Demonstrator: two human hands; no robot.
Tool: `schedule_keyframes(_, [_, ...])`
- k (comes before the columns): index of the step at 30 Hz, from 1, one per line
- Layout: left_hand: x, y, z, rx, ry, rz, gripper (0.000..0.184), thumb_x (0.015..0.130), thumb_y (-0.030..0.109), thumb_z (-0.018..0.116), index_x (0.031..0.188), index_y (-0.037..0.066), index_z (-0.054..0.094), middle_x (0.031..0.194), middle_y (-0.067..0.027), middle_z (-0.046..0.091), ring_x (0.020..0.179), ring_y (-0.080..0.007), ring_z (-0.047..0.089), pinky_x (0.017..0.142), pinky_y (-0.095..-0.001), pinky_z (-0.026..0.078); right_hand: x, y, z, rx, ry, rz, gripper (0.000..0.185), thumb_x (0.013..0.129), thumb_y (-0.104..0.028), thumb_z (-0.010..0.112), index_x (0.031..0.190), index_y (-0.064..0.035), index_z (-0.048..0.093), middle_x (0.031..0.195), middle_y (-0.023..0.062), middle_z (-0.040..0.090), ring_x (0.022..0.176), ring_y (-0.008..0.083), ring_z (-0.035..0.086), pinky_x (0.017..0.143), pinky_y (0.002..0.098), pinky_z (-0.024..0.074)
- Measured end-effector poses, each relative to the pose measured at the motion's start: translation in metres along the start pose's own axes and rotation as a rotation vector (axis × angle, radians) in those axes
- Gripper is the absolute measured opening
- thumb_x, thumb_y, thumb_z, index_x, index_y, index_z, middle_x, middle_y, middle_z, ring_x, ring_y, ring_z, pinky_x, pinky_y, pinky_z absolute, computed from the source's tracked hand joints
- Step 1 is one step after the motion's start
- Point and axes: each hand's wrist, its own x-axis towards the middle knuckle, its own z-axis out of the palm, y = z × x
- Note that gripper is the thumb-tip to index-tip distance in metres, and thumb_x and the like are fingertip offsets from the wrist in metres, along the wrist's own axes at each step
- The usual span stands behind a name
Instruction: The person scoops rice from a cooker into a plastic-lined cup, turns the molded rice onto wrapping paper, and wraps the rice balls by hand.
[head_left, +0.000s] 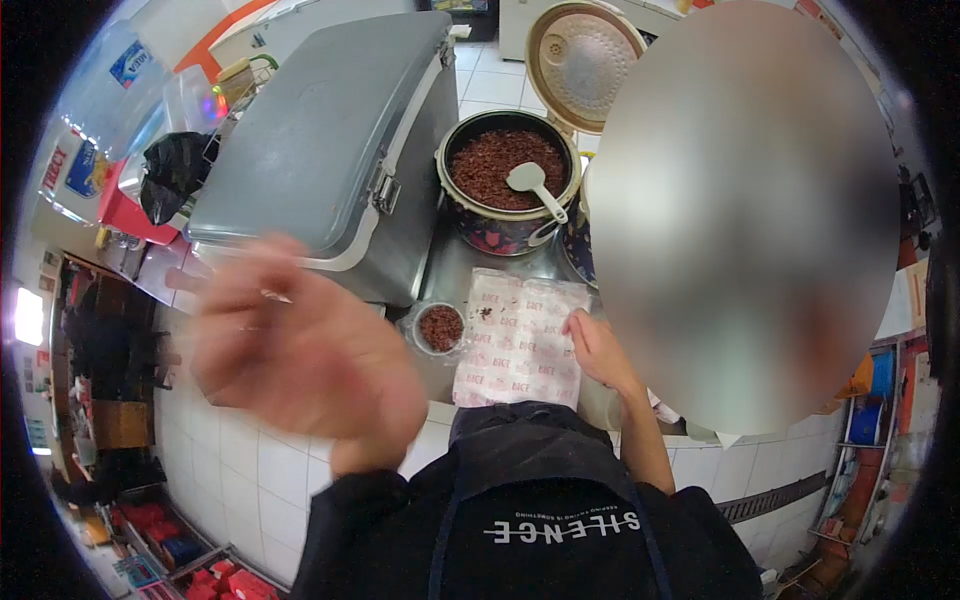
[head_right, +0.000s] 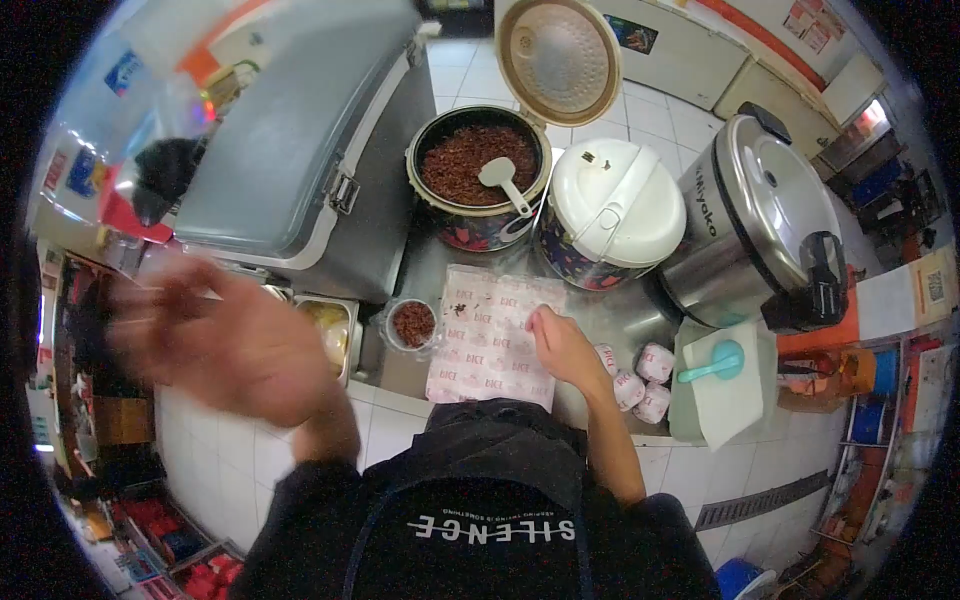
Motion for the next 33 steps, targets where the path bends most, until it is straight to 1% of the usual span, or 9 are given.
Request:
schedule_keyframes(2, [-0.090, -0.005, -0.029, 0.492, -0.094, -0.204, 0.039, 0.087, 0.013, 0.066, 0.119, 0.000, 0.047, 0.111, -0.0169, 0.051, 0.103, -0.0266, 0.052, 0.089, -0.0382, 0.045, 0.017, -0.017, 0.000, 0.048, -0.044, -0.052, 0.020, 0.099, -0.014, 0.051, 0.098, 0.0012, 0.063, 0.081, 0.0244, 0.065, 0.076, 0.0439, 0.064, 0.069, 0.0492, 0.0489])
schedule_keyframes(6, [-0.269, 0.030, -0.117, 1.113, -0.334, -0.708, 0.097, 0.071, 0.016, 0.084, 0.144, -0.006, 0.024, 0.136, -0.0204, 0.035, 0.122, -0.0322, 0.041, 0.101, -0.0442, 0.038, 0.076, -0.036, -0.022, 0.038, 0.266, -0.123, 0.013, 0.093, -0.008, 0.059, 0.103, 0.0006, 0.063, 0.085, 0.0233, 0.067, 0.077, 0.0387, 0.066, 0.070, 0.0453, 0.0502])
schedule_keyframes(10, [-0.324, 0.032, -0.146, 1.053, -0.467, -0.925, 0.128, 0.064, 0.028, 0.093, 0.150, -0.008, 0.005, 0.147, -0.0259, 0.022, 0.135, -0.0398, 0.033, 0.113, -0.0498, 0.031, 0.167, -0.042, -0.039, -0.272, 0.653, -0.424, 0.014, 0.089, -0.010, 0.064, 0.098, -0.0003, 0.066, 0.092, 0.0192, 0.069, 0.080, 0.0421, 0.061, 0.084, 0.0485, 0.0485])
schedule_keyframes(12, [-0.326, 0.023, -0.142, 1.022, -0.476, -1.041, 0.137, 0.062, 0.033, 0.096, 0.150, -0.008, -0.001, 0.150, -0.0282, 0.017, 0.140, -0.0425, 0.028, 0.117, -0.0504, 0.027, 0.198, -0.043, -0.042, -0.506, 0.406, -0.225, 0.019, 0.085, -0.012, 0.068, 0.101, -0.0008, 0.067, 0.096, 0.0210, 0.070, 0.085, 0.0421, 0.065, 0.084, 0.0485, 0.0513])
schedule_keyframes(15, [-0.354, 0.009, -0.150, 1.035, -0.352, -0.943, 0.127, 0.059, 0.036, 0.096, 0.149, -0.010, 0.018, 0.146, -0.0271, 0.032, 0.138, -0.0404, 0.035, 0.117, -0.0457, 0.028, 0.227, -0.048, -0.039, -0.657, 0.110, 0.039, 0.025, 0.081, -0.012, 0.071, 0.104, -0.0019, 0.069, 0.099, 0.0221, 0.070, 0.092, 0.0421, 0.067, 0.085, 0.0492, 0.0537])
schedule_keyframes(18, [-0.354, 0.010, -0.162, 1.007, -0.256, -1.153, 0.121, 0.060, 0.042, 0.095, 0.146, -0.010, 0.028, 0.144, -0.0265, 0.041, 0.137, -0.0416, 0.039, 0.117, -0.0462, 0.029, 0.245, -0.003, -0.023, -0.561, 0.176, -0.232, 0.045, 0.072, -0.009, 0.078, 0.113, 0.0024, 0.065, 0.102, 0.0266, 0.068, 0.100, 0.0453, 0.064, 0.089, 0.0505, 0.0516])
schedule_keyframes(21, [-0.370, 0.008, -0.160, 1.043, -0.231, -1.053, 0.126, 0.059, 0.045, 0.094, 0.151, -0.003, 0.024, 0.147, -0.0271, 0.039, 0.138, -0.0415, 0.039, 0.118, -0.0465, 0.031, 0.283, 0.069, -0.013, -0.531, 0.216, -0.283, 0.045, 0.072, -0.002, 0.073, 0.117, 0.0006, 0.064, 0.107, 0.0246, 0.068, 0.102, 0.0456, 0.063, 0.090, 0.0496, 0.0504])
schedule_keyframes(25, [-0.334, 0.008, -0.153, 1.013, -0.271, -0.909, 0.128, 0.063, 0.038, 0.095, 0.154, -0.001, 0.014, 0.154, -0.0276, 0.030, 0.144, -0.0417, 0.033, 0.120, -0.0467, 0.029, 0.291, 0.017, -0.035, -0.825, 0.111, -0.118, 0.033, 0.078, -0.004, 0.071, 0.110, 0.0007, 0.062, 0.105, 0.0283, 0.068, 0.102, 0.0462, 0.065, 0.083, 0.0529, 0.0520])
schedule_keyframes(33, [-0.326, 0.016, -0.148, 0.945, -0.293, -1.235, 0.118, 0.066, 0.037, 0.089, 0.156, 0.005, 0.020, 0.147, -0.0259, 0.039, 0.136, -0.0448, 0.041, 0.112, -0.0505, 0.038, 0.283, 0.005, -0.059, -0.841, 0.058, -0.086, 0.021, 0.089, -0.006, 0.059, 0.109, 0.0014, 0.062, 0.106, 0.0275, 0.068, 0.104, 0.0453, 0.065, 0.084, 0.0526, 0.0521])
